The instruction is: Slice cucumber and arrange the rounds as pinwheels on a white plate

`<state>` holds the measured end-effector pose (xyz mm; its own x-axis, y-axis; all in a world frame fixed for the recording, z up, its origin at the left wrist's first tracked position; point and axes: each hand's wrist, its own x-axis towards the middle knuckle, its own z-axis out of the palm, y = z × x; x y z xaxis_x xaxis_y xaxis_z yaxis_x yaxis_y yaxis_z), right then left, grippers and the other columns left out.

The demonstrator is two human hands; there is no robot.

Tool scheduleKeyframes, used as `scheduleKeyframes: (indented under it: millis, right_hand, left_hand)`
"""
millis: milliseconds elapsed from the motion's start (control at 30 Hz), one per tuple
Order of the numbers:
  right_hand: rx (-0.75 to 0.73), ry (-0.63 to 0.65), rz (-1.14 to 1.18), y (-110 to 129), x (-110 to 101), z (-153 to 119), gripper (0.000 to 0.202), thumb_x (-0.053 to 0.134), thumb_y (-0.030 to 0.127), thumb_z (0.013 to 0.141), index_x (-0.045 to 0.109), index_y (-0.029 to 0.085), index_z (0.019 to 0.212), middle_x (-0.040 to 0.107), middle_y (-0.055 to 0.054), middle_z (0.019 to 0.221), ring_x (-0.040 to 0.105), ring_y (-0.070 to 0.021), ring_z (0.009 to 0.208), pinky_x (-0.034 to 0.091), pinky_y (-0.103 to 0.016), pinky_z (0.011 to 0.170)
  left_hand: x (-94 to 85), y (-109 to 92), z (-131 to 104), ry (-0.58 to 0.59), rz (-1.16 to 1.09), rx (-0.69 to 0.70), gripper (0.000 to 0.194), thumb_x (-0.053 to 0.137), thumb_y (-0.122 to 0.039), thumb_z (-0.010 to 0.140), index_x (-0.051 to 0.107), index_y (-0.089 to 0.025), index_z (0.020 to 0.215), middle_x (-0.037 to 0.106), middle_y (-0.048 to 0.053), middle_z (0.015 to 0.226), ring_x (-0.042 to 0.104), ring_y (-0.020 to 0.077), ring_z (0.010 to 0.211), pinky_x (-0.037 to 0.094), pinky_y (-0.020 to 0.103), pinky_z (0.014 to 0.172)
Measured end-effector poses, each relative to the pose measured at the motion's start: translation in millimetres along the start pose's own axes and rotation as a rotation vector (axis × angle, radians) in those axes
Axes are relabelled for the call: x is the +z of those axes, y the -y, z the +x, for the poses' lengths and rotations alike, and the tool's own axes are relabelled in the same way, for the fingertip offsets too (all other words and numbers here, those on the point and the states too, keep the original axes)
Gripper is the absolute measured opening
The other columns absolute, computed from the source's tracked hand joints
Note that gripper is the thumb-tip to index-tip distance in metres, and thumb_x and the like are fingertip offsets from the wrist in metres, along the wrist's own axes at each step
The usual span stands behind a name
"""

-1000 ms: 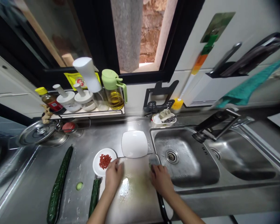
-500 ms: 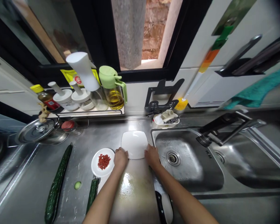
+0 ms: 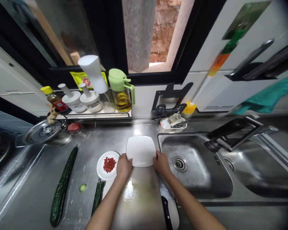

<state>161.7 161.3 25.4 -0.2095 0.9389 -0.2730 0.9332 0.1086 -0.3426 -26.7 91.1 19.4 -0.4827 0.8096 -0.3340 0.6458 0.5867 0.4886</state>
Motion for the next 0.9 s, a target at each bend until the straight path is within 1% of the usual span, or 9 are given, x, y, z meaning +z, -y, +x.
scheduleKeyframes:
  millis: [133, 200, 300, 433, 533, 600, 733, 900]
  right_hand:
    - [-0.041, -0.001, 0.022, -6.2, 1.6, -40.7, 0.027, 0.042, 0.014, 0.079, 0.060, 0.013, 0.101, 0.064, -0.007, 0.090, 0.053, -0.0189, 0.089, 0.032, -0.027, 0.080]
    - [-0.068, -0.015, 0.035, -10.6, 7.5, -63.0, 0.029, 0.043, 0.017, 0.081, 0.058, 0.014, 0.105, 0.063, -0.009, 0.096, 0.052, -0.0217, 0.094, 0.033, -0.029, 0.083]
    - [-0.035, 0.007, 0.027, -16.7, 19.8, -92.6, 0.033, 0.047, 0.023, 0.080, 0.056, 0.015, 0.111, 0.063, -0.010, 0.099, 0.052, -0.0259, 0.098, 0.035, -0.034, 0.086]
    - [-0.038, 0.019, -0.046, -20.5, 33.4, -119.5, 0.038, 0.052, 0.025, 0.078, 0.055, 0.014, 0.114, 0.063, -0.011, 0.101, 0.052, -0.0294, 0.100, 0.038, -0.038, 0.086]
    - [-0.023, 0.058, -0.111, -19.7, 37.2, -130.0, 0.040, 0.054, 0.026, 0.078, 0.055, 0.013, 0.115, 0.063, -0.012, 0.102, 0.052, -0.0303, 0.101, 0.040, -0.038, 0.082]
    - [-0.013, 0.075, -0.145, -18.5, 37.5, -133.6, 0.040, 0.056, 0.026, 0.078, 0.055, 0.012, 0.116, 0.063, -0.012, 0.102, 0.052, -0.0303, 0.103, 0.040, -0.036, 0.080]
    - [-0.007, 0.084, -0.170, -17.5, 37.9, -135.7, 0.042, 0.057, 0.026, 0.078, 0.054, 0.011, 0.118, 0.063, -0.013, 0.104, 0.051, -0.0303, 0.104, 0.041, -0.036, 0.078]
    - [-0.002, 0.088, -0.220, -20.2, 44.7, -135.2, 0.044, 0.057, 0.026, 0.079, 0.052, 0.012, 0.120, 0.063, -0.014, 0.106, 0.050, -0.0303, 0.105, 0.041, -0.037, 0.077]
  left_hand:
    - [4.7, 21.1, -37.4, 0.011, -0.076, 0.013, 0.028, 0.053, -0.026, 0.080, 0.056, -0.011, 0.103, 0.063, 0.014, 0.098, 0.059, 0.0241, 0.095, 0.041, 0.031, 0.081]
    - [9.7, 33.9, -57.8, 0.005, -0.140, 0.036, 0.031, 0.052, -0.025, 0.079, 0.055, -0.011, 0.107, 0.063, 0.014, 0.100, 0.059, 0.0244, 0.097, 0.042, 0.032, 0.083]
    - [18.5, 52.6, -85.2, 0.002, -0.206, 0.055, 0.033, 0.050, -0.026, 0.079, 0.054, -0.012, 0.109, 0.063, 0.013, 0.100, 0.059, 0.0255, 0.097, 0.043, 0.034, 0.083]
    - [28.8, 71.3, -110.6, 0.000, -0.246, 0.071, 0.029, 0.048, -0.027, 0.079, 0.054, -0.014, 0.105, 0.063, 0.012, 0.097, 0.060, 0.0249, 0.092, 0.045, 0.035, 0.082]
    - [34.1, 78.4, -121.2, 0.004, -0.215, 0.039, 0.025, 0.047, -0.029, 0.080, 0.054, -0.014, 0.100, 0.063, 0.013, 0.094, 0.061, 0.0251, 0.090, 0.045, 0.035, 0.081]
    - [36.3, 80.1, -124.8, 0.008, -0.205, 0.025, 0.026, 0.047, -0.030, 0.081, 0.054, -0.014, 0.100, 0.063, 0.013, 0.094, 0.061, 0.0252, 0.090, 0.045, 0.034, 0.082]
    - [38.0, 78.9, -126.6, 0.020, -0.233, 0.027, 0.028, 0.047, -0.031, 0.081, 0.054, -0.014, 0.103, 0.064, 0.014, 0.097, 0.060, 0.0254, 0.095, 0.045, 0.033, 0.083]
    - [36.4, 75.0, -126.1, 0.041, -0.233, -0.004, 0.031, 0.048, -0.030, 0.081, 0.054, -0.013, 0.105, 0.064, 0.015, 0.099, 0.061, 0.0250, 0.095, 0.045, 0.032, 0.084]
